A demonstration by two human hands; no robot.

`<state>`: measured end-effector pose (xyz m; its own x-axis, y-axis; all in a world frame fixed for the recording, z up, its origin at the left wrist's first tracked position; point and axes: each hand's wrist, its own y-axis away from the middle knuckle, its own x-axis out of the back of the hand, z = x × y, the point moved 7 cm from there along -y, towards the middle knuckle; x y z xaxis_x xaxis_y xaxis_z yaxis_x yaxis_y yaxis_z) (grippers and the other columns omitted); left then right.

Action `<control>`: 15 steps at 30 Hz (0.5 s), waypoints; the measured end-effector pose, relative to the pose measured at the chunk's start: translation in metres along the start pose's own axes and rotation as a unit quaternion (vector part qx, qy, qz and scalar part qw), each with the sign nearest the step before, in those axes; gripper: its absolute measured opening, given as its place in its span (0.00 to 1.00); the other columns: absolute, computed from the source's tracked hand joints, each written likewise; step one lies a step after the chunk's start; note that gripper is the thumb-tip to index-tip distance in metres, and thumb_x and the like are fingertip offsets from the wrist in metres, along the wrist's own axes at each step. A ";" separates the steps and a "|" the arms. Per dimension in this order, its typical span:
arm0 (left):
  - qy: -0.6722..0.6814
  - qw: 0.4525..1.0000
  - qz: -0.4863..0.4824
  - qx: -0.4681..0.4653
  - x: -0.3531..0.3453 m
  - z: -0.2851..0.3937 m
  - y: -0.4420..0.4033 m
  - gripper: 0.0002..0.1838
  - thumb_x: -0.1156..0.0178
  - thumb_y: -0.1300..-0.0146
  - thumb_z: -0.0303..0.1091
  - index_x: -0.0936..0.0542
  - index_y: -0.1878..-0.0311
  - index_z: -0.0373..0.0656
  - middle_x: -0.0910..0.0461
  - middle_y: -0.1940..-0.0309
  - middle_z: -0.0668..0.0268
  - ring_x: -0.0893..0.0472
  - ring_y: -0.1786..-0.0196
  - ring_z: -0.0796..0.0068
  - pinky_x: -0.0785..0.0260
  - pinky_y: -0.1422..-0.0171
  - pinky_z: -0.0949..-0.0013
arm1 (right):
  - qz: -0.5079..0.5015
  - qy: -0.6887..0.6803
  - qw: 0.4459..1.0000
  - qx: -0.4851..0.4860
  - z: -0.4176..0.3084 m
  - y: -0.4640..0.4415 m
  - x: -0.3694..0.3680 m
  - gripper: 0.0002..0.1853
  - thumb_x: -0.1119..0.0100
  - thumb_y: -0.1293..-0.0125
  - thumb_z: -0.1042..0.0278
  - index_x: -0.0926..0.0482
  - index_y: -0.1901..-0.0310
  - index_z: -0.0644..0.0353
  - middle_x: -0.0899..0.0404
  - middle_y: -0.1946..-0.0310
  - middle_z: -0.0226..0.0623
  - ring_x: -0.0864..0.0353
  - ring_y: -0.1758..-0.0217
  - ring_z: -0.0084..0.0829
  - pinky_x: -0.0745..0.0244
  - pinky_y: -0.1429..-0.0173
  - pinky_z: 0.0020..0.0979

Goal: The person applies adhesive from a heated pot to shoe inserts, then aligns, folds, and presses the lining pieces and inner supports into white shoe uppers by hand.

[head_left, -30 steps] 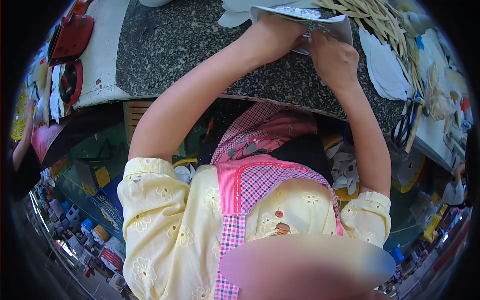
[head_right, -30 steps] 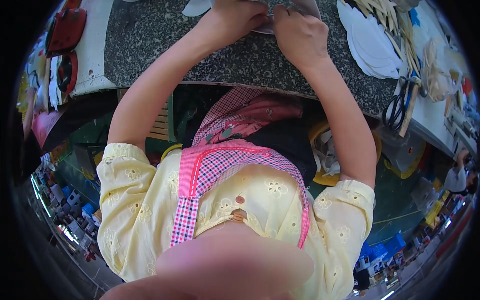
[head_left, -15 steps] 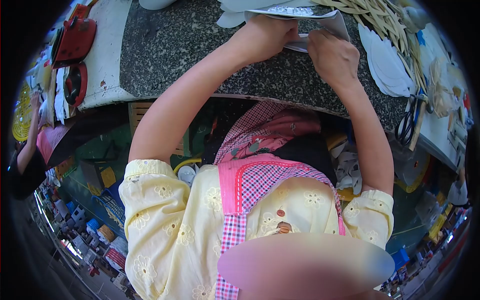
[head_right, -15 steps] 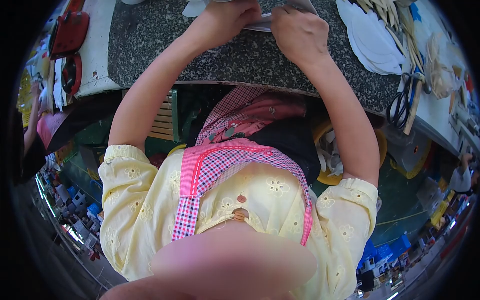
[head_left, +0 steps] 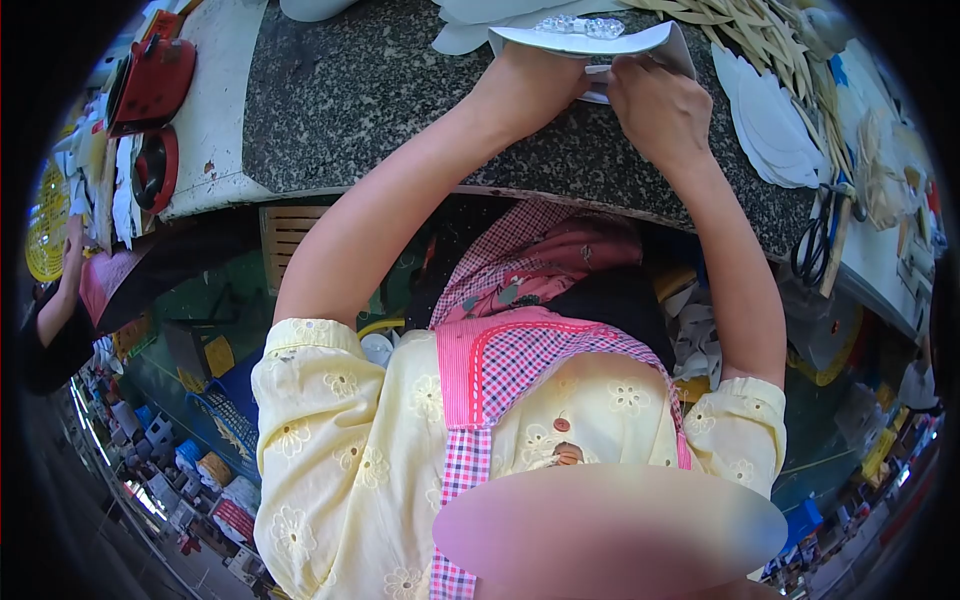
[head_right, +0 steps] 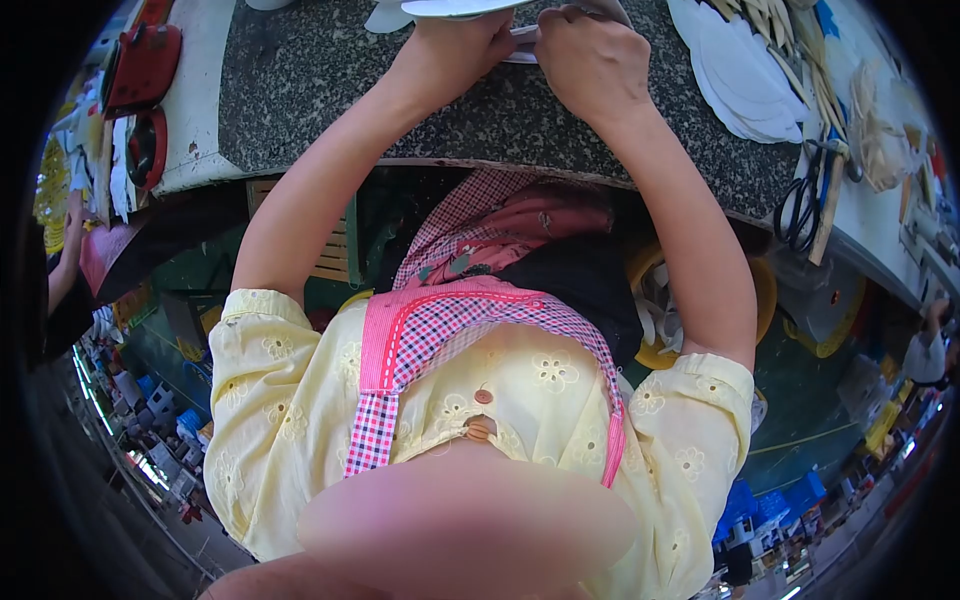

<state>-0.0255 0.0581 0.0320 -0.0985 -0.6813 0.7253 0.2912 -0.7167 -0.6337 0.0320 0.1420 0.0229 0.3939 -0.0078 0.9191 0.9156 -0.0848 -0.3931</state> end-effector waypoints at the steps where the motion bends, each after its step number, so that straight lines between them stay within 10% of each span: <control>1: -0.006 1.000 0.000 0.005 -0.001 -0.002 0.000 0.18 0.38 0.54 0.30 0.24 0.57 0.37 0.23 0.62 0.52 0.23 0.59 0.55 0.30 0.54 0.60 | -0.001 -0.002 1.000 0.001 0.000 -0.001 0.001 0.06 0.46 0.43 0.63 0.24 0.67 0.53 0.22 0.74 0.34 0.21 0.72 0.39 0.27 0.70 0.37; 4: 0.061 0.984 -0.141 0.091 -0.021 -0.023 0.004 0.13 0.39 0.52 0.32 0.22 0.62 0.39 0.22 0.70 0.54 0.21 0.65 0.57 0.29 0.60 0.60 | 0.005 -0.009 1.000 0.003 0.001 -0.006 0.000 0.06 0.46 0.44 0.62 0.24 0.68 0.53 0.23 0.74 0.34 0.21 0.71 0.39 0.27 0.70 0.37; 15: 0.095 0.987 -0.083 0.095 -0.012 -0.023 0.004 0.07 0.41 0.50 0.32 0.22 0.68 0.41 0.22 0.73 0.57 0.21 0.68 0.59 0.29 0.63 0.62 | -0.073 0.016 0.997 -0.037 0.003 -0.017 -0.007 0.07 0.48 0.42 0.62 0.24 0.65 0.52 0.22 0.72 0.34 0.20 0.67 0.39 0.27 0.66 0.39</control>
<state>-0.0450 0.0593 0.0146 -0.3310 -0.5847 0.7407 0.4282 -0.7925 -0.4342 0.0135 0.1466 0.0229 0.2529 -0.0223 0.9672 0.9541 -0.1598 -0.2532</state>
